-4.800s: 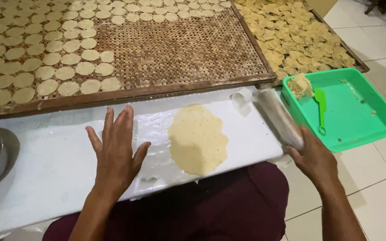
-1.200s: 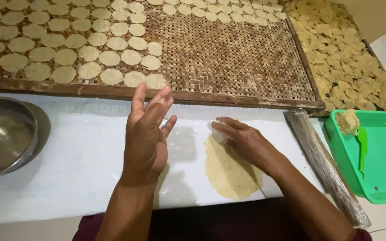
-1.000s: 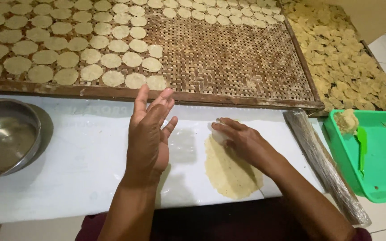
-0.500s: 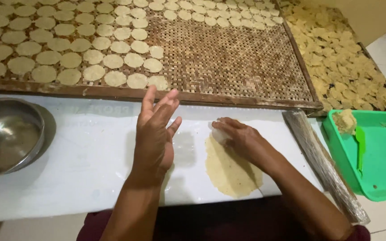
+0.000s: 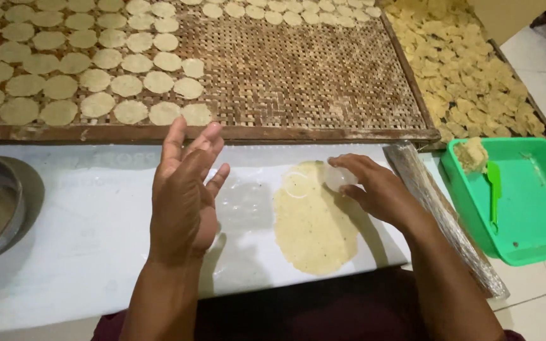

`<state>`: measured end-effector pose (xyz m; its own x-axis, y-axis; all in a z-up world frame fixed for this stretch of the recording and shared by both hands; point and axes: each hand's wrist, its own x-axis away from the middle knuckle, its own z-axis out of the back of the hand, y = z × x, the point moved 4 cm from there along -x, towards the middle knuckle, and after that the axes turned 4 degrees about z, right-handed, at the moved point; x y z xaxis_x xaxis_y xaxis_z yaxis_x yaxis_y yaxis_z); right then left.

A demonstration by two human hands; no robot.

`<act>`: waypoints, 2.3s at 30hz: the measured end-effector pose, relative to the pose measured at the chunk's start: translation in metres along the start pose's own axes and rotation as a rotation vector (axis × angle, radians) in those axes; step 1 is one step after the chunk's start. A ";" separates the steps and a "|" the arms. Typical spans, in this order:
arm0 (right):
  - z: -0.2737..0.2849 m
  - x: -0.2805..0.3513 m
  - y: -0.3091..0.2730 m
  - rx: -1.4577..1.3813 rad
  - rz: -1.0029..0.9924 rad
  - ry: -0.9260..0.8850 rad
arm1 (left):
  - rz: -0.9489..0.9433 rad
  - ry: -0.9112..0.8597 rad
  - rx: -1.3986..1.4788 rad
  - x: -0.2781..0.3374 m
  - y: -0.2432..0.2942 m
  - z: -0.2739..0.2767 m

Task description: Flattening dough with a rolling pin, cutting out small circles with a mold, and placing them on a bamboo tray.

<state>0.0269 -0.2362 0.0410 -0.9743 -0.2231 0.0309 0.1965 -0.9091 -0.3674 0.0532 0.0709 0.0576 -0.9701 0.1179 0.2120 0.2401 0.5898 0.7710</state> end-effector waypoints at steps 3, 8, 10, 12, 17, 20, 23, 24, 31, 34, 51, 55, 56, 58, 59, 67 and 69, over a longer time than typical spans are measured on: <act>-0.013 -0.006 0.006 -0.033 0.049 -0.025 | 0.014 0.004 0.005 -0.003 -0.006 -0.001; -0.021 -0.019 -0.034 -0.051 0.060 -0.094 | 0.024 0.003 -0.013 -0.003 -0.008 -0.003; -0.021 -0.024 -0.048 -0.066 -0.010 -0.160 | 0.022 0.007 -0.014 -0.002 -0.008 -0.002; -0.026 -0.030 -0.052 0.001 -0.087 -0.253 | 0.012 0.001 0.003 -0.003 -0.008 -0.001; -0.030 -0.032 -0.054 0.034 0.043 -0.214 | 0.017 -0.004 0.012 -0.002 -0.008 -0.001; -0.030 -0.034 -0.061 0.047 -0.009 -0.243 | 0.015 -0.010 0.013 -0.003 -0.010 0.000; -0.035 -0.035 -0.054 0.036 0.021 -0.217 | 0.009 -0.019 0.018 -0.004 -0.011 0.001; -0.037 -0.034 -0.052 0.024 0.117 -0.157 | 0.009 -0.021 0.020 -0.004 -0.012 0.001; -0.040 -0.032 -0.052 0.037 0.106 -0.125 | 0.004 -0.032 0.012 -0.005 -0.014 0.001; -0.039 -0.030 -0.052 -0.056 0.121 -0.138 | 0.005 -0.025 0.009 -0.004 -0.015 0.001; 0.006 -0.014 0.013 -0.102 -0.157 0.038 | 0.022 -0.018 -0.026 -0.002 -0.015 0.000; -0.009 -0.009 0.024 0.008 -0.115 -0.058 | 0.034 -0.003 -0.017 -0.004 -0.015 0.000; -0.010 -0.008 0.018 0.017 -0.097 -0.065 | 0.037 0.002 -0.018 -0.004 -0.017 0.000; -0.011 -0.010 0.010 0.026 -0.078 -0.068 | 0.037 0.005 -0.019 -0.005 -0.017 -0.001; -0.013 -0.011 0.007 0.008 -0.057 -0.084 | 0.039 0.005 -0.022 -0.006 -0.017 -0.001; -0.017 -0.018 -0.014 -0.019 -0.127 -0.164 | 0.051 0.014 -0.030 -0.005 -0.017 -0.001; -0.017 -0.017 -0.015 -0.048 -0.119 -0.145 | 0.051 0.014 -0.040 -0.005 -0.017 -0.002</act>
<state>0.0387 -0.2126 0.0302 -0.9635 -0.1664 0.2095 0.0718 -0.9151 -0.3968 0.0540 0.0588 0.0449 -0.9562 0.1357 0.2593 0.2903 0.5513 0.7821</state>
